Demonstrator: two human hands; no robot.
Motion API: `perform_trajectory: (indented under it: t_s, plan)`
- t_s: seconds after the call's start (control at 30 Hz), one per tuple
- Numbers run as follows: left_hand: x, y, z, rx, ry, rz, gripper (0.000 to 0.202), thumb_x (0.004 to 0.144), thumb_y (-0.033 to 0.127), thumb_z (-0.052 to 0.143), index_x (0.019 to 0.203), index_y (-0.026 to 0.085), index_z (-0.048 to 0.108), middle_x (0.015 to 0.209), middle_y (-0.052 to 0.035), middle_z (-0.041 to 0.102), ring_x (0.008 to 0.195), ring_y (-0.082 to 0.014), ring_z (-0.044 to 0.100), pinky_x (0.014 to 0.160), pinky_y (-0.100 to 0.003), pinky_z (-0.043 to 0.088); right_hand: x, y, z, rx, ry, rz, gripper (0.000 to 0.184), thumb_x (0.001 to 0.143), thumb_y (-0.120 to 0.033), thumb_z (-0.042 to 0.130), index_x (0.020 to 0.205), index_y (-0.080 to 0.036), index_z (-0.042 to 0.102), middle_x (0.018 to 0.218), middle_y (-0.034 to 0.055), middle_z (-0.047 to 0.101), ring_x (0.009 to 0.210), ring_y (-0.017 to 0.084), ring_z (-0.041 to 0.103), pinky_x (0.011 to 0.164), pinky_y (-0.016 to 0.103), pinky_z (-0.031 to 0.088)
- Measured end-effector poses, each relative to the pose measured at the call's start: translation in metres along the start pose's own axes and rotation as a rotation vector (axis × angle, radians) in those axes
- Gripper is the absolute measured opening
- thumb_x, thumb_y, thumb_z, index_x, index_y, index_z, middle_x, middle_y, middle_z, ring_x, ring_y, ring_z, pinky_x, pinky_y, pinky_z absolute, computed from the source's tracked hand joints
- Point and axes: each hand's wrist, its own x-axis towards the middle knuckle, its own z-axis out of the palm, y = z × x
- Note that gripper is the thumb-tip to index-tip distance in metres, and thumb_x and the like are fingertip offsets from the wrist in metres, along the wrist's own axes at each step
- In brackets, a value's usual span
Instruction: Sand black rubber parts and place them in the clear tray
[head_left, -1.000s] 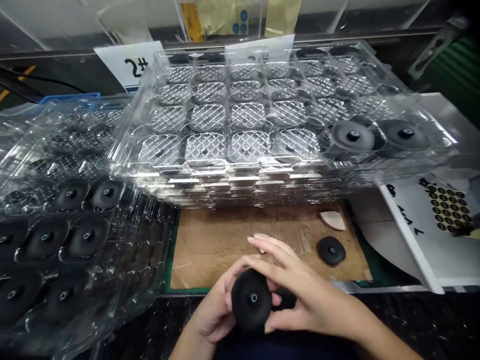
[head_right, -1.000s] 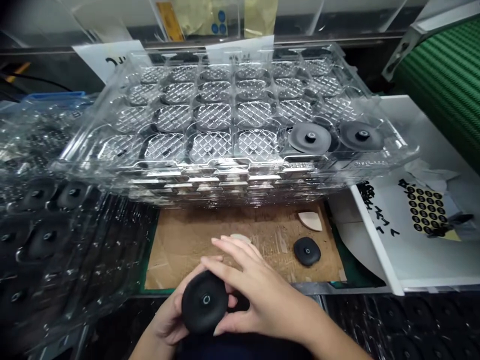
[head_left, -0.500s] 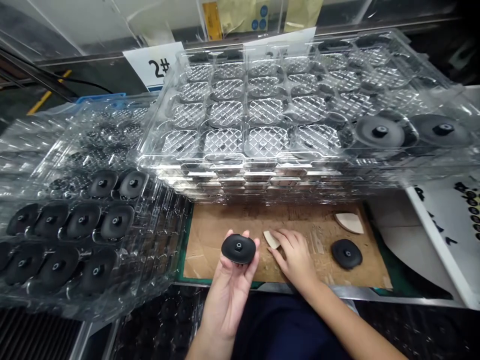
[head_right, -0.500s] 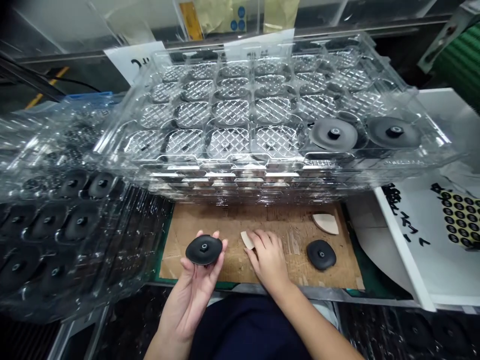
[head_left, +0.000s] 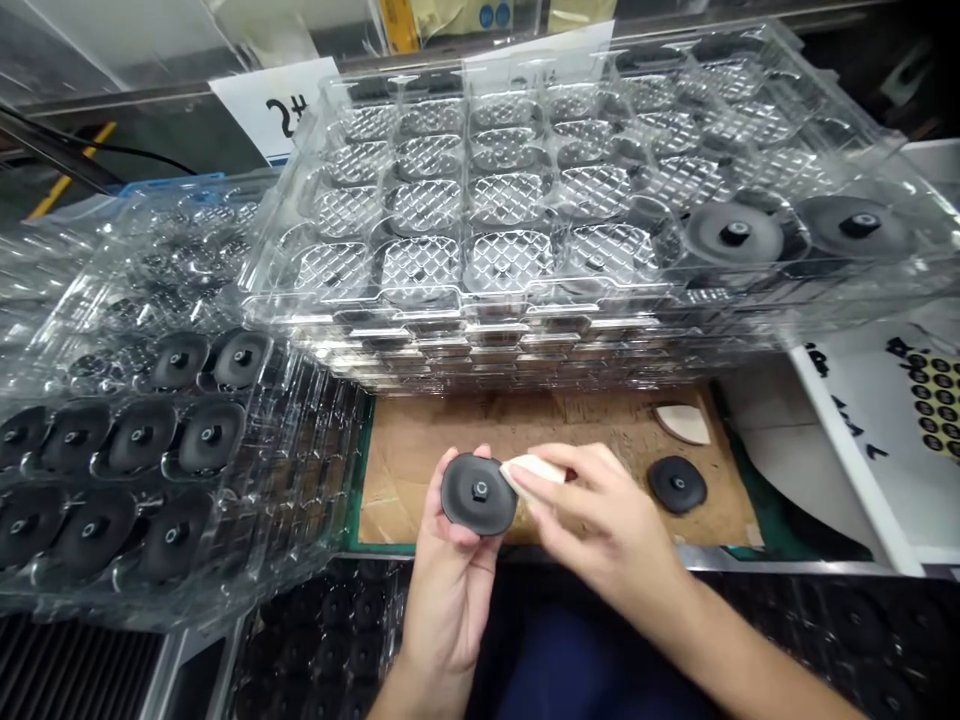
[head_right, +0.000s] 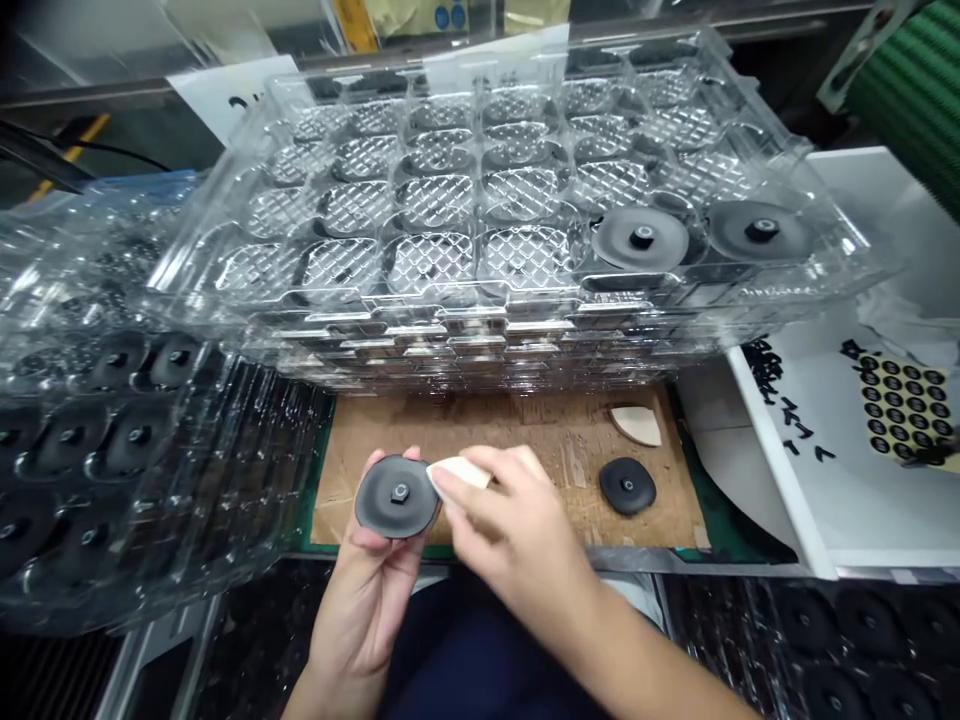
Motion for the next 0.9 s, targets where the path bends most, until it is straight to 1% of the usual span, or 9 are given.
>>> perform_trajectory:
  t_s: [0.1,0.17,0.23,0.33,0.47,0.6,0.7,0.83,0.9]
  plan:
    - [-0.002,0.002,0.002,0.009,0.002,-0.030,0.050,0.060,0.025,0.080,0.107,0.030,0.065,0.114,-0.0027,0.069,0.103,-0.0219,0.064,0.084,-0.027,0.054,-0.001,0.002,0.000,0.035,-0.030,-0.021,0.029,0.083,-0.011,0.056,0.108,-0.021,0.067,0.104,0.0072,0.064,0.084,0.018,0.054,0.071,0.031,0.051]
    - [-0.003,0.004,0.003,0.017,0.007,-0.027,0.048,0.060,0.022,0.080,0.105,0.029,0.066,0.113,-0.0023,0.070,0.104,-0.0208,0.064,0.085,-0.025,0.053,-0.001,0.000,-0.001,0.021,-0.030,-0.016,0.028,0.083,-0.011,0.056,0.106,-0.021,0.068,0.103,0.0071,0.065,0.083,0.018,0.054,0.072,0.031,0.050]
    - [-0.005,0.007,0.004,0.010,0.014,-0.017,0.049,0.057,0.025,0.082,0.104,0.029,0.066,0.111,-0.0018,0.071,0.104,-0.0206,0.064,0.086,-0.024,0.053,-0.001,-0.002,-0.002,-0.006,-0.016,-0.014,0.028,0.083,-0.011,0.057,0.106,-0.020,0.068,0.102,0.0081,0.065,0.084,0.018,0.054,0.073,0.032,0.050]
    - [-0.007,0.009,0.005,-0.003,0.023,-0.045,0.051,0.057,0.027,0.082,0.104,0.031,0.066,0.113,-0.0001,0.070,0.106,-0.0236,0.063,0.086,-0.027,0.054,-0.001,-0.005,-0.003,0.040,-0.016,-0.050,0.028,0.082,-0.012,0.057,0.107,-0.020,0.068,0.102,0.0087,0.065,0.083,0.018,0.055,0.070,0.030,0.051]
    - [-0.008,0.010,0.007,0.011,0.015,0.001,0.048,0.058,0.023,0.081,0.104,0.030,0.066,0.112,-0.0005,0.070,0.106,-0.0200,0.063,0.087,-0.022,0.052,0.002,-0.006,-0.004,0.000,-0.006,-0.016,0.027,0.082,-0.011,0.057,0.104,-0.020,0.069,0.101,0.0084,0.065,0.083,0.018,0.055,0.071,0.032,0.051]
    - [-0.007,0.012,0.009,0.016,0.007,-0.005,0.046,0.061,0.020,0.079,0.103,0.034,0.066,0.112,0.0021,0.070,0.104,-0.0213,0.064,0.086,-0.026,0.054,0.004,-0.008,-0.005,0.034,-0.013,-0.061,0.027,0.082,-0.011,0.056,0.104,-0.019,0.069,0.102,0.0094,0.065,0.082,0.017,0.055,0.069,0.030,0.052]
    - [-0.006,0.012,0.010,0.020,0.018,0.024,0.047,0.058,0.022,0.081,0.102,0.031,0.067,0.110,0.0004,0.071,0.105,-0.0195,0.064,0.086,-0.021,0.052,0.003,-0.009,-0.005,-0.010,-0.001,-0.027,0.026,0.082,-0.011,0.056,0.103,-0.020,0.070,0.100,0.0082,0.066,0.082,0.018,0.055,0.070,0.032,0.052]
    - [-0.007,0.013,0.009,0.006,-0.002,-0.042,0.047,0.061,0.016,0.079,0.103,0.034,0.067,0.111,0.0022,0.071,0.103,-0.0207,0.065,0.086,-0.025,0.053,0.002,-0.010,-0.006,0.005,0.003,-0.056,0.027,0.081,-0.010,0.057,0.103,-0.018,0.070,0.102,0.0105,0.065,0.082,0.018,0.055,0.068,0.031,0.053]
    - [-0.006,0.015,0.007,0.018,-0.015,-0.082,0.047,0.062,0.020,0.079,0.105,0.033,0.067,0.111,0.0009,0.071,0.103,-0.0208,0.065,0.086,-0.025,0.054,0.008,-0.006,-0.007,0.000,-0.016,-0.048,0.027,0.083,-0.012,0.056,0.105,-0.020,0.069,0.103,0.0093,0.065,0.083,0.018,0.055,0.070,0.032,0.053]
